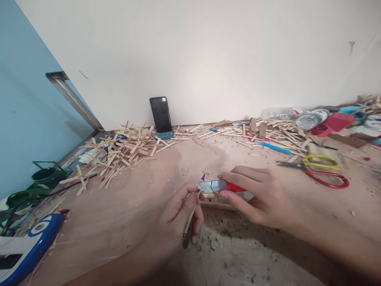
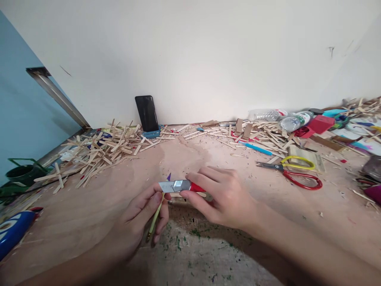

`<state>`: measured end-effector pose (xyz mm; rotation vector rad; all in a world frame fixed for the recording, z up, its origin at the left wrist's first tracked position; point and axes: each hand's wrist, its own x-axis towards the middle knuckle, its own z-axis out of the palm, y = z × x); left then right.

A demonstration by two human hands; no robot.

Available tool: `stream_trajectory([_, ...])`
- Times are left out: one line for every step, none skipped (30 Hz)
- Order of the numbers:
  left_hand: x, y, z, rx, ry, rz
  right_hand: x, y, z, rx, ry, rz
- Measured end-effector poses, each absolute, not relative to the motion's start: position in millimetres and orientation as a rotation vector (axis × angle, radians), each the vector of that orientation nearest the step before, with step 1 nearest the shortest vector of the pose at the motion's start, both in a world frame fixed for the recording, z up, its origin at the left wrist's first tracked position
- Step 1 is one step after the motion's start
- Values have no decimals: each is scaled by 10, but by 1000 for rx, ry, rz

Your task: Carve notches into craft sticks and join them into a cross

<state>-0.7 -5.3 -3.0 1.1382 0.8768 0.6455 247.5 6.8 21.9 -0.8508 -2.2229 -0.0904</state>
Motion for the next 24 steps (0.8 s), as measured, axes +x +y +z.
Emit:
stream_trajectory([-7, -54, -27, 1140, 869, 646, 2476, 68, 208, -851, -2226, -91])
stream_trajectory([-6, -54, -24, 1145, 857, 648, 2476, 68, 200, -856, -2226, -90])
stream_trajectory([-5, -54, -22, 1152, 844, 651, 2476, 66, 196, -863, -2224, -90])
stream_trajectory([-5, -55, -21, 1159, 831, 654, 2476, 65, 196, -870, -2224, -89])
stream_trajectory([-5, -56, -21, 1166, 818, 654, 2475, 64, 198, -874, -2223, -90])
stream_trajectory([-6, -59, -23, 1173, 808, 651, 2474, 65, 201, -873, -2229, -88])
stream_trajectory([-8, -62, -25, 1179, 802, 645, 2472, 66, 204, -870, -2233, -86])
stream_trajectory([-10, -66, -29, 1186, 804, 640, 2469, 67, 206, -863, -2236, -84])
stream_trajectory([-13, -71, -32, 1193, 803, 635, 2465, 69, 205, -855, -2235, -82])
stream_trajectory([-15, -75, -35, 1203, 802, 630, 2461, 71, 203, -849, -2233, -80])
stream_trajectory([-16, -78, -37, 1213, 802, 629, 2456, 72, 198, -845, -2229, -79])
stream_trajectory([-17, -80, -38, 1222, 803, 627, 2450, 72, 193, -844, -2225, -79])
stream_trajectory([-16, -81, -36, 1230, 804, 626, 2445, 71, 188, -844, -2223, -79])
stream_trajectory([-14, -82, -33, 1234, 809, 626, 2441, 69, 184, -846, -2225, -74])
stream_trajectory([-12, -82, -29, 1236, 815, 625, 2437, 66, 181, -849, -2227, -70])
stream_trajectory([-11, -82, -24, 1236, 821, 622, 2434, 63, 181, -849, -2231, -65])
stream_trajectory([-10, -82, -19, 1236, 824, 620, 2432, 60, 183, -848, -2235, -58])
stream_trajectory([-9, -82, -15, 1235, 827, 617, 2431, 58, 185, -849, -2239, -51])
stream_trajectory([-9, -83, -13, 1237, 831, 613, 2430, 57, 187, -849, -2243, -46])
stream_trajectory([-8, -84, -12, 1241, 834, 609, 2429, 57, 189, -849, -2246, -43])
stream_trajectory([-7, -85, -13, 1246, 835, 608, 2427, 57, 188, -849, -2248, -42])
stream_trajectory([-5, -86, -15, 1249, 839, 606, 2426, 58, 185, -849, -2248, -40])
stream_trajectory([-3, -86, -17, 1252, 845, 601, 2424, 60, 180, -850, -2249, -40])
stream_trajectory([-1, -84, -20, 1254, 850, 599, 2422, 62, 174, -852, -2251, -41])
